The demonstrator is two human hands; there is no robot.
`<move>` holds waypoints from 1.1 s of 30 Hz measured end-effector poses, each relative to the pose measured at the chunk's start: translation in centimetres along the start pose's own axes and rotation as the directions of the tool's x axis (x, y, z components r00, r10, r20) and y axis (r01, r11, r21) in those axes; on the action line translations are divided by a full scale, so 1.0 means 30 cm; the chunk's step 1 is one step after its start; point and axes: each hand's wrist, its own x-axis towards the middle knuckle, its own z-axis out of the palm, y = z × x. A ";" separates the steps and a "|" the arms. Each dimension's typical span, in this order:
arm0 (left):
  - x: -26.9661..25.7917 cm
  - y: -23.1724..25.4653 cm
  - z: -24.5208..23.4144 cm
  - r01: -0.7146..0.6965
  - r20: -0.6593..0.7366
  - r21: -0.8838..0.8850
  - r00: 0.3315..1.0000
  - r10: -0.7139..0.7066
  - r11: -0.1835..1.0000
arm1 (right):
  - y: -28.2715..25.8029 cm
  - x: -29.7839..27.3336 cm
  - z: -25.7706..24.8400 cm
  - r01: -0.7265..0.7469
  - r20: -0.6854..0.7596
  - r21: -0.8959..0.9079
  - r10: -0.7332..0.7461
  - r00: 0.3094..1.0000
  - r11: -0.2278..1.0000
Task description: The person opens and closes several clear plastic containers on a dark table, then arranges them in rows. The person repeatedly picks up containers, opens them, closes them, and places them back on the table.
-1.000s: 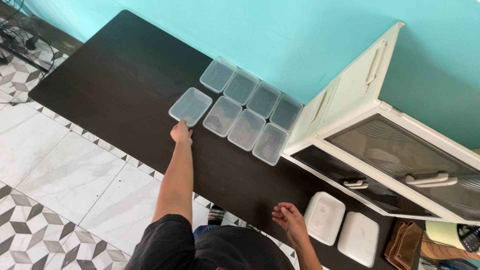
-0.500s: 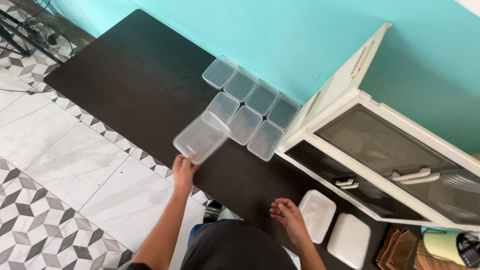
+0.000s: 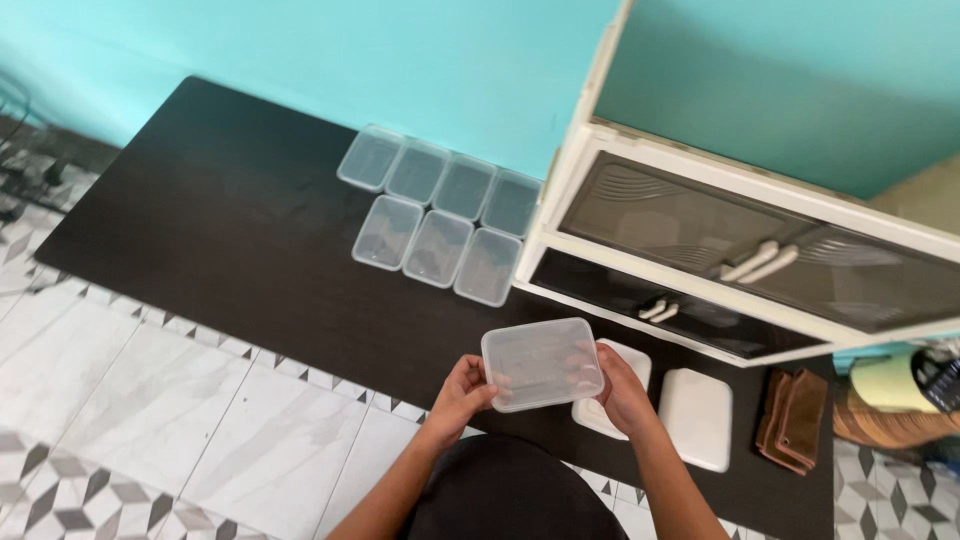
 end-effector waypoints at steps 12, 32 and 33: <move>0.165 0.034 0.198 0.068 0.157 -0.057 0.986 -0.058 0.996 | 0.031 -0.217 -0.023 0.016 -0.159 -0.020 -0.019 0.987 1.000; 0.255 0.020 0.374 0.319 0.201 -0.050 0.931 -0.304 0.946 | -0.445 -0.319 0.242 0.443 0.283 -0.874 -0.530 0.799 0.201; 0.247 0.011 0.368 0.315 0.172 -0.061 0.938 -0.301 0.947 | -0.436 -0.294 0.281 0.492 0.350 -0.854 -0.513 0.784 0.169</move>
